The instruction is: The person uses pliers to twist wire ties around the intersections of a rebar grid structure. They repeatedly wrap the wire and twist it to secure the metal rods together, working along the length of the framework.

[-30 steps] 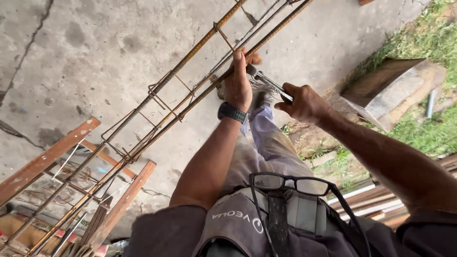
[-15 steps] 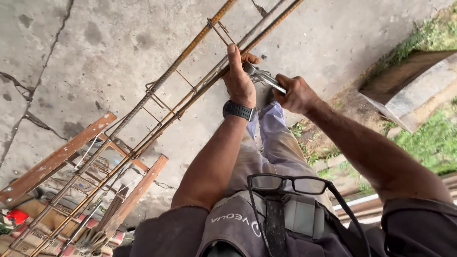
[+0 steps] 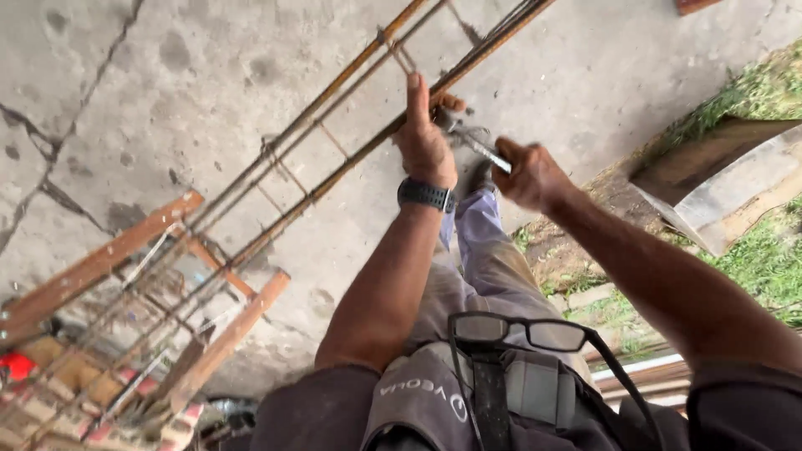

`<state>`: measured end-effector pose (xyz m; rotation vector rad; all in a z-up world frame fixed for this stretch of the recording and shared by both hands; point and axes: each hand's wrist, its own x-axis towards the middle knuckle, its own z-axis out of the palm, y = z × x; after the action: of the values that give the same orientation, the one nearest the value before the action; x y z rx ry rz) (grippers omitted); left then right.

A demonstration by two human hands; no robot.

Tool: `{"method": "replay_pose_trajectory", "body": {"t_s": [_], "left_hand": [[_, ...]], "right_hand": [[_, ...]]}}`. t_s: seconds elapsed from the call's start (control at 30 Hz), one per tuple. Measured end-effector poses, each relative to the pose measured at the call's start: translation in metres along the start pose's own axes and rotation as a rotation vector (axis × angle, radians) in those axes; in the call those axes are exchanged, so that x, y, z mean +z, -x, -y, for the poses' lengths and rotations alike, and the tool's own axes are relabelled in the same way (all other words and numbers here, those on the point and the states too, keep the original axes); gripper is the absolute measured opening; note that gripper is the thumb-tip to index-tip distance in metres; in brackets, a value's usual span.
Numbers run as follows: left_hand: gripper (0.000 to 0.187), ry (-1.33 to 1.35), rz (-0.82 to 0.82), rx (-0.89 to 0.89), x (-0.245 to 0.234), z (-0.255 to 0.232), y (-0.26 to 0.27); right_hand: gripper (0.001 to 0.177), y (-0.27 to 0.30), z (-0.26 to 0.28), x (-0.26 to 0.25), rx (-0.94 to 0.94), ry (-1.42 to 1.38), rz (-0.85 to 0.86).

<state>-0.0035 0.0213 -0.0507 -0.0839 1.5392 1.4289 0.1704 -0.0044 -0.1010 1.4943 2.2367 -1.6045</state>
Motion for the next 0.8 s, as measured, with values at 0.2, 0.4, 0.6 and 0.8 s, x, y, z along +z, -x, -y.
{"method": "replay_pose_trajectory", "body": {"t_s": [0.2, 0.4, 0.6, 0.8], "left_hand": [[0.057, -0.011, 0.006, 0.045, -0.004, 0.012, -0.007], [0.044, -0.164, 0.083, 0.149, -0.019, 0.018, -0.006], [0.053, -0.108, 0.113, 0.306, -0.030, 0.073, 0.024], [0.070, -0.029, -0.048, 0.020, 0.015, 0.095, 0.025]], "right_hand": [[0.011, -0.026, -0.040, 0.041, -0.196, -0.030, -0.124], [0.012, -0.019, -0.031, 0.032, -0.228, -0.071, -0.139], [0.013, -0.019, -0.054, 0.051, -0.200, -0.104, -0.316], [0.008, -0.005, -0.018, 0.021, -0.251, 0.047, -0.274]]}}
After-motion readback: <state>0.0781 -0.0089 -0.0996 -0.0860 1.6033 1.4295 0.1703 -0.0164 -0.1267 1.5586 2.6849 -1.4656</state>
